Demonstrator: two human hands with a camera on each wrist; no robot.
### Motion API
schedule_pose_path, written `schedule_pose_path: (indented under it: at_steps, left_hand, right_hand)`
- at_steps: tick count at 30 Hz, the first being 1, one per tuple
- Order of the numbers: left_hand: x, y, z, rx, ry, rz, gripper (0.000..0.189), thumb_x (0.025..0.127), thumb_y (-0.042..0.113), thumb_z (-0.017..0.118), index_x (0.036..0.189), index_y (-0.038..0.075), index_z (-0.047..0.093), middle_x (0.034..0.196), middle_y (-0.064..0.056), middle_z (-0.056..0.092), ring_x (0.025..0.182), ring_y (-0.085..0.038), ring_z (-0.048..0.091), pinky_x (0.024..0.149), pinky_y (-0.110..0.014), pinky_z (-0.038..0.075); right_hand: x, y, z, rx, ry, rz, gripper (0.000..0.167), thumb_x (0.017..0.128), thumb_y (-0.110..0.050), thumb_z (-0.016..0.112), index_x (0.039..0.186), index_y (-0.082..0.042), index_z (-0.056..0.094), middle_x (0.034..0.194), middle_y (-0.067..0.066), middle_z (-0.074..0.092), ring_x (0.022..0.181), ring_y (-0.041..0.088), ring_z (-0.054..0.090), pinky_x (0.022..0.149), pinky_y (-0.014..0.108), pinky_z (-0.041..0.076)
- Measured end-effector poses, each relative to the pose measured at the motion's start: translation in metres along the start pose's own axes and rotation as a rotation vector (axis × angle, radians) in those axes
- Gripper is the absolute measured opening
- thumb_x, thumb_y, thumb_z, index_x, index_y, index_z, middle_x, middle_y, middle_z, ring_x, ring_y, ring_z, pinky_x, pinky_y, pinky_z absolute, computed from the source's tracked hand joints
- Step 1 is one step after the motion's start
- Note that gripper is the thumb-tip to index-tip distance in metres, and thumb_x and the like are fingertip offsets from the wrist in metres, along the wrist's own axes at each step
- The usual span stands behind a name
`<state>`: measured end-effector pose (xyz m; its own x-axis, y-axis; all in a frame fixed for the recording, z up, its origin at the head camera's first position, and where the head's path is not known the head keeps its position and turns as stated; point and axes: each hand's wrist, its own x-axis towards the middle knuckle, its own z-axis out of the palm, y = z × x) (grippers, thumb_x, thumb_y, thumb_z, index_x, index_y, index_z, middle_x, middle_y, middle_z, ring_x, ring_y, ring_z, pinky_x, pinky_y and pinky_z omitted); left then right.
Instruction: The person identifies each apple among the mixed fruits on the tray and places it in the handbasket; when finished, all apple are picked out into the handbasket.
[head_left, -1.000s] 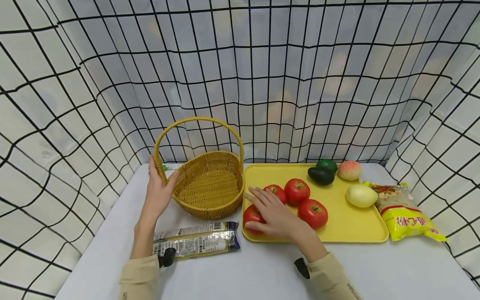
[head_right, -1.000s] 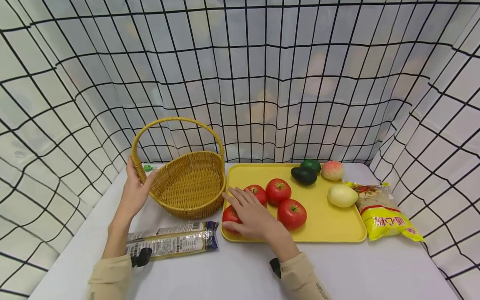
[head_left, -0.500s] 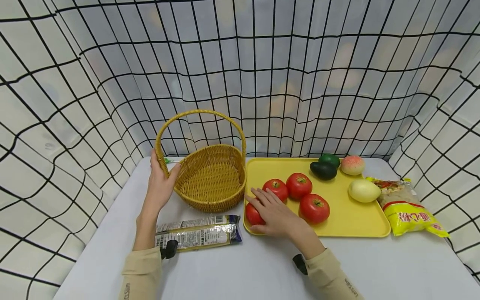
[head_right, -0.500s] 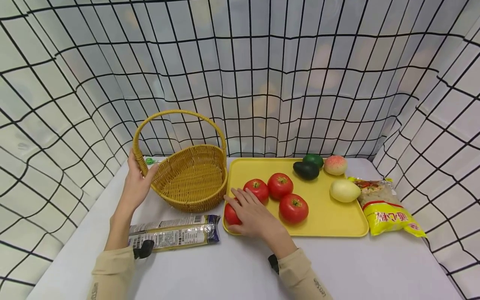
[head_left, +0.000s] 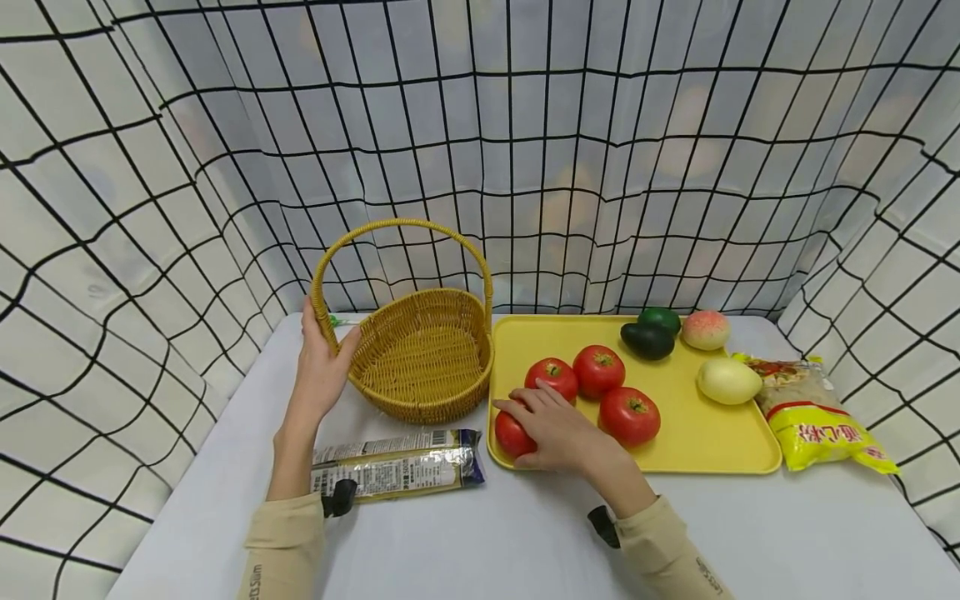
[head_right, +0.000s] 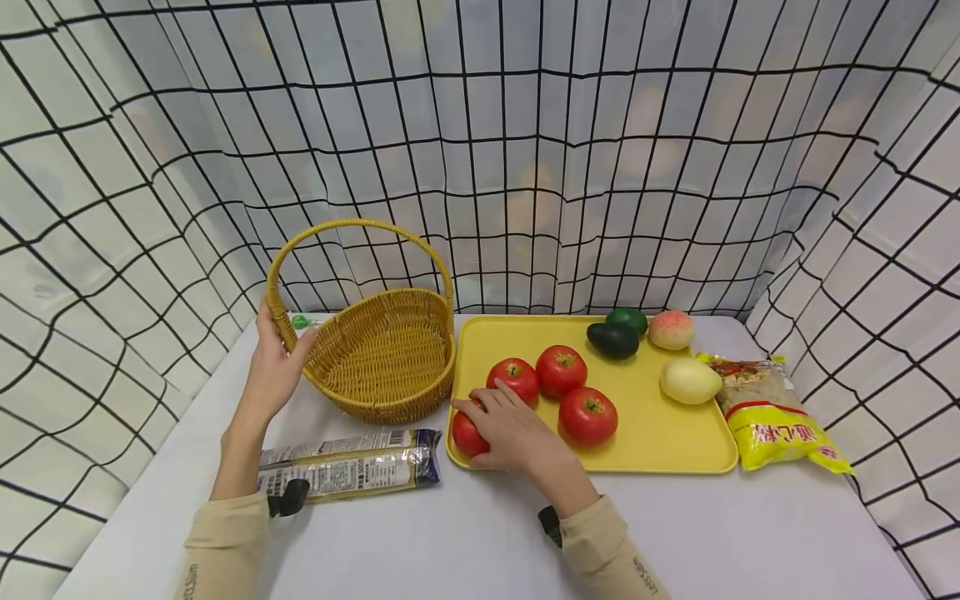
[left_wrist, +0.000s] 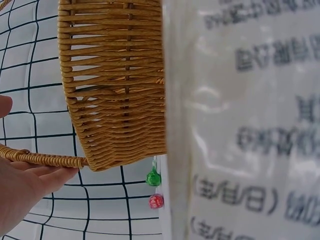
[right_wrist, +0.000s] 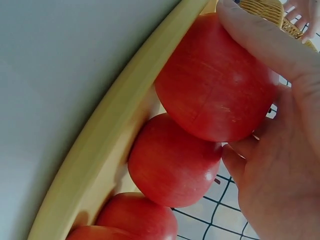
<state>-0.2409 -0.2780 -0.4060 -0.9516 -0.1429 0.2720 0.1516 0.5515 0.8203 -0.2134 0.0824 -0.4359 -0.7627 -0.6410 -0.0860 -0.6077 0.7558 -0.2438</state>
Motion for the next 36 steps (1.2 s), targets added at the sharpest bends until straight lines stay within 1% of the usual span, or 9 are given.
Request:
schedule_pose_path:
  at_steps: [5, 9, 15, 19, 23, 26, 30, 35, 36]
  left_hand:
    - [-0.002, 0.001, 0.0, 0.014, 0.001, -0.01, 0.094, 0.106, 0.046, 0.049, 0.163, 0.021, -0.022, 0.172, -0.02, -0.006, 0.159, -0.046, 0.005, 0.124, -0.068, 0.014]
    - [-0.001, 0.002, 0.003, 0.027, 0.001, -0.001, 0.094, 0.107, 0.044, 0.049, 0.163, 0.021, -0.022, 0.172, -0.021, -0.006, 0.159, -0.046, 0.002, 0.125, -0.068, 0.012]
    - [-0.001, 0.0, 0.004, 0.029, 0.006, -0.001, 0.094, 0.107, 0.044, 0.049, 0.163, 0.021, -0.023, 0.172, -0.023, -0.005, 0.157, -0.049, 0.008, 0.124, -0.068, 0.015]
    - [-0.003, -0.001, 0.001, 0.03, -0.001, -0.003, 0.094, 0.107, 0.044, 0.049, 0.162, 0.021, -0.024, 0.171, -0.025, -0.005, 0.157, -0.05, 0.008, 0.123, -0.07, 0.016]
    - [-0.003, -0.001, 0.0, 0.031, 0.0, 0.02, 0.094, 0.107, 0.044, 0.049, 0.163, 0.021, -0.023, 0.171, -0.025, -0.004, 0.156, -0.052, 0.01, 0.121, -0.071, 0.019]
    - [-0.002, -0.002, -0.001, 0.027, 0.003, 0.036, 0.094, 0.107, 0.043, 0.05, 0.163, 0.02, -0.022, 0.172, -0.024, -0.004, 0.156, -0.051, 0.011, 0.121, -0.071, 0.019]
    - [-0.002, -0.003, 0.0, 0.021, 0.003, 0.033, 0.094, 0.107, 0.042, 0.05, 0.163, 0.02, -0.022, 0.172, -0.023, -0.004, 0.157, -0.051, 0.011, 0.121, -0.071, 0.019]
    - [-0.004, -0.003, 0.001, 0.036, 0.004, 0.02, 0.092, 0.107, 0.045, 0.047, 0.163, 0.021, -0.022, 0.171, -0.027, 0.001, 0.155, -0.053, 0.016, 0.118, -0.072, 0.023]
    - [-0.004, -0.003, 0.001, 0.038, 0.003, 0.019, 0.091, 0.107, 0.045, 0.046, 0.163, 0.021, -0.022, 0.171, -0.027, 0.002, 0.154, -0.053, 0.017, 0.118, -0.072, 0.024]
  right_hand:
    - [-0.002, -0.001, -0.002, -0.002, 0.002, 0.005, 0.082, 0.083, -0.042, 0.085, 0.153, -0.024, 0.046, 0.153, 0.01, 0.049, 0.151, 0.034, 0.036, 0.128, 0.054, 0.025]
    - [-0.003, 0.0, -0.004, 0.01, 0.008, 0.009, 0.079, 0.082, -0.04, 0.086, 0.15, -0.022, 0.05, 0.151, 0.01, 0.051, 0.15, 0.034, 0.037, 0.128, 0.054, 0.025]
    - [-0.004, 0.002, -0.004, 0.001, 0.014, -0.015, 0.077, 0.081, -0.039, 0.086, 0.148, -0.02, 0.052, 0.149, 0.011, 0.053, 0.148, 0.034, 0.04, 0.127, 0.054, 0.026]
    - [-0.004, -0.001, -0.005, -0.004, 0.009, -0.013, 0.077, 0.081, -0.041, 0.086, 0.148, -0.021, 0.052, 0.148, 0.011, 0.054, 0.146, 0.035, 0.042, 0.125, 0.055, 0.03]
    - [-0.004, -0.004, -0.006, 0.0, 0.015, -0.003, 0.077, 0.082, -0.043, 0.085, 0.148, -0.022, 0.052, 0.148, 0.013, 0.054, 0.145, 0.037, 0.042, 0.123, 0.057, 0.033]
    - [-0.004, -0.005, -0.007, 0.006, 0.019, 0.015, 0.077, 0.082, -0.044, 0.085, 0.148, -0.023, 0.051, 0.148, 0.012, 0.053, 0.144, 0.035, 0.044, 0.123, 0.056, 0.033]
    - [-0.005, -0.006, -0.009, 0.02, 0.032, 0.032, 0.074, 0.084, -0.044, 0.083, 0.148, -0.024, 0.051, 0.147, 0.01, 0.054, 0.142, 0.032, 0.046, 0.124, 0.053, 0.033]
    - [-0.008, -0.005, -0.013, 0.035, 0.067, 0.036, 0.072, 0.085, -0.046, 0.081, 0.147, -0.024, 0.052, 0.144, 0.01, 0.056, 0.136, 0.029, 0.05, 0.121, 0.052, 0.037]
    - [-0.009, -0.005, -0.014, 0.039, 0.078, 0.042, 0.072, 0.085, -0.047, 0.081, 0.147, -0.025, 0.053, 0.143, 0.009, 0.057, 0.135, 0.029, 0.051, 0.119, 0.052, 0.04]
